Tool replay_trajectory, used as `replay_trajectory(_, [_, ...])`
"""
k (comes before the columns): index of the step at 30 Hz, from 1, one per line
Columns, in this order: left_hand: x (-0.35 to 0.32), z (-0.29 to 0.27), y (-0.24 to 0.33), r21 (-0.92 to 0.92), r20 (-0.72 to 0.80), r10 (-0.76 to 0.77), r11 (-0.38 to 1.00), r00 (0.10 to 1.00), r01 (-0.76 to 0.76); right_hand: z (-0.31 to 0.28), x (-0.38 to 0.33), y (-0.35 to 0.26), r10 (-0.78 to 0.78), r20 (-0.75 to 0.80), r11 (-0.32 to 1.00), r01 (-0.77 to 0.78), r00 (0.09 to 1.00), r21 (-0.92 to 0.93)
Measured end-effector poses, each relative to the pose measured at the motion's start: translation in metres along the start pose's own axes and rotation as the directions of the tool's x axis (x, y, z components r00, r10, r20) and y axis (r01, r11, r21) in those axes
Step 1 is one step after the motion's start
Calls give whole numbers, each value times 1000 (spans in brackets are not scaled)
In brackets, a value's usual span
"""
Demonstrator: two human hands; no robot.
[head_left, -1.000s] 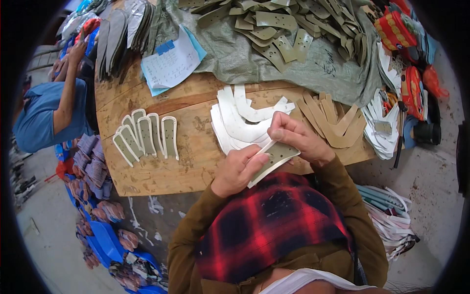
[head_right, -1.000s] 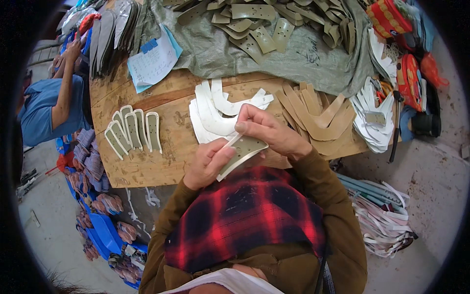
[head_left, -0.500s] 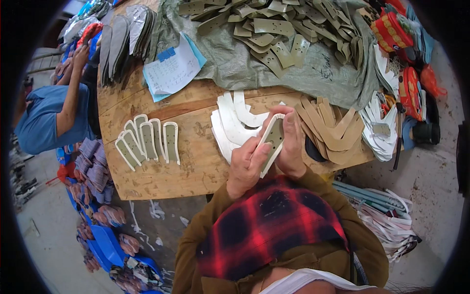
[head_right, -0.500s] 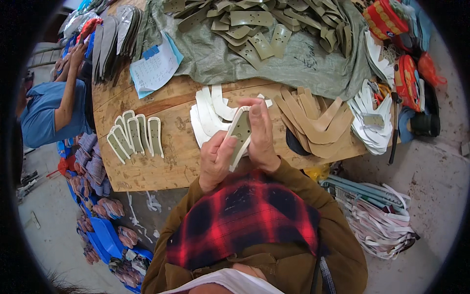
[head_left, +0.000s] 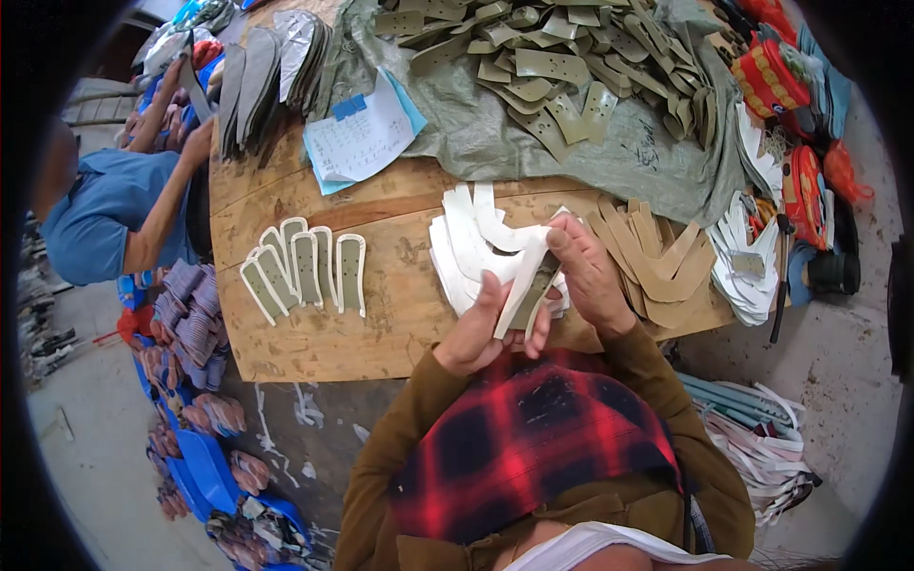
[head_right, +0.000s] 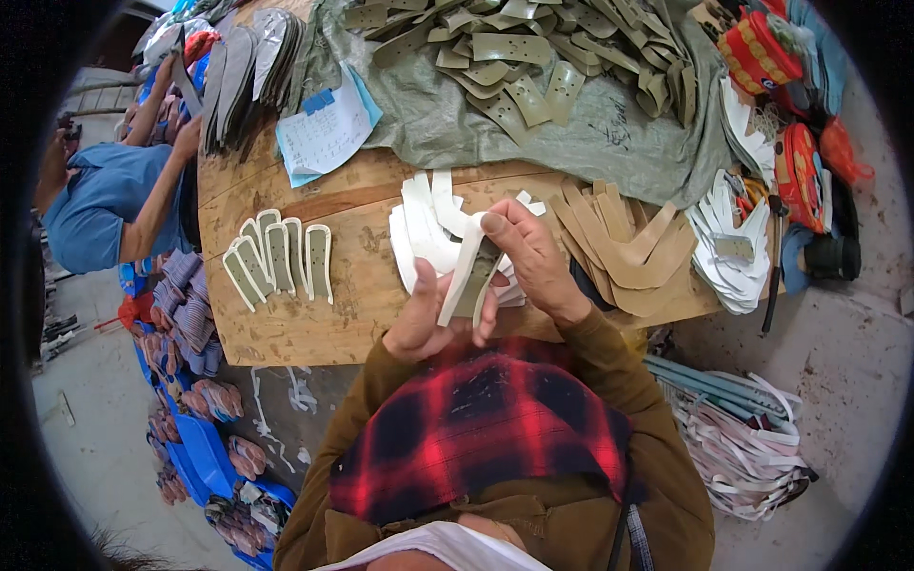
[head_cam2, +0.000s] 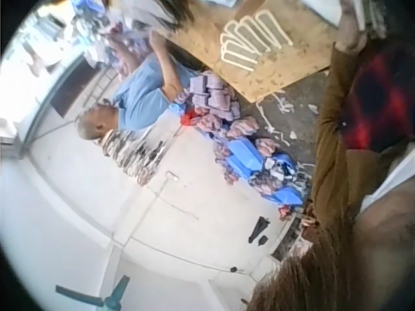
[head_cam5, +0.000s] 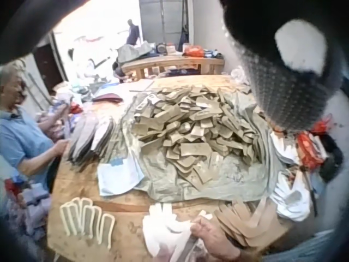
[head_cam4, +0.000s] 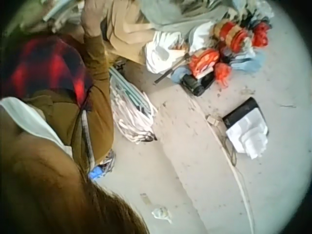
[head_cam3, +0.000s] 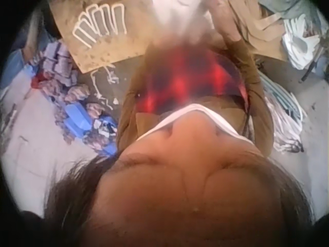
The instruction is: The person sits at a wooden table and assembles shoe components by hand. They pick up a white foam insole and a green fabric piece, align them, and press them together. The finished units are placed in a growing stack on the table.
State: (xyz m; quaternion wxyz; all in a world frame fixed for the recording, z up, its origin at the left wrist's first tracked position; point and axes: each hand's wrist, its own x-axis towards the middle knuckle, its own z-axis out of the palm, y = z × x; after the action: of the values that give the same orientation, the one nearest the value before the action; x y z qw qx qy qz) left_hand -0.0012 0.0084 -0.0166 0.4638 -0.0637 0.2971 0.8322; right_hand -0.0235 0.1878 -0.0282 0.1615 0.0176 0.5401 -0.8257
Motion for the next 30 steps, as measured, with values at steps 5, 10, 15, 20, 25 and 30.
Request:
replay_trajectory(5, [-9,1,1,149,-78,-20,988,997,31,21,-4,-1,150,-35,989,-150,988,-2])
replay_trajectory(10, [-10,-4,2,83,-71,-14,996,997,19,20,-12,-17,215,48,977,-214,975,-25])
replay_trajectory(15, [-11,1,5,69,-37,-23,997,999,25,7,-4,1,-1,-93,980,-17,996,-196])
replay_trajectory(20, [-19,-12,-4,-1,-133,88,996,987,-89,28,-20,14,21,-12,992,-23,1000,-127])
replay_trajectory(25, [-66,-53,36,754,-337,624,628,705,-195,3,-8,1,-64,-26,849,41,998,-526])
replay_trajectory(30, [-109,-85,90,776,242,917,-379,317,503,-12,15,7,-314,269,265,356,910,-896])
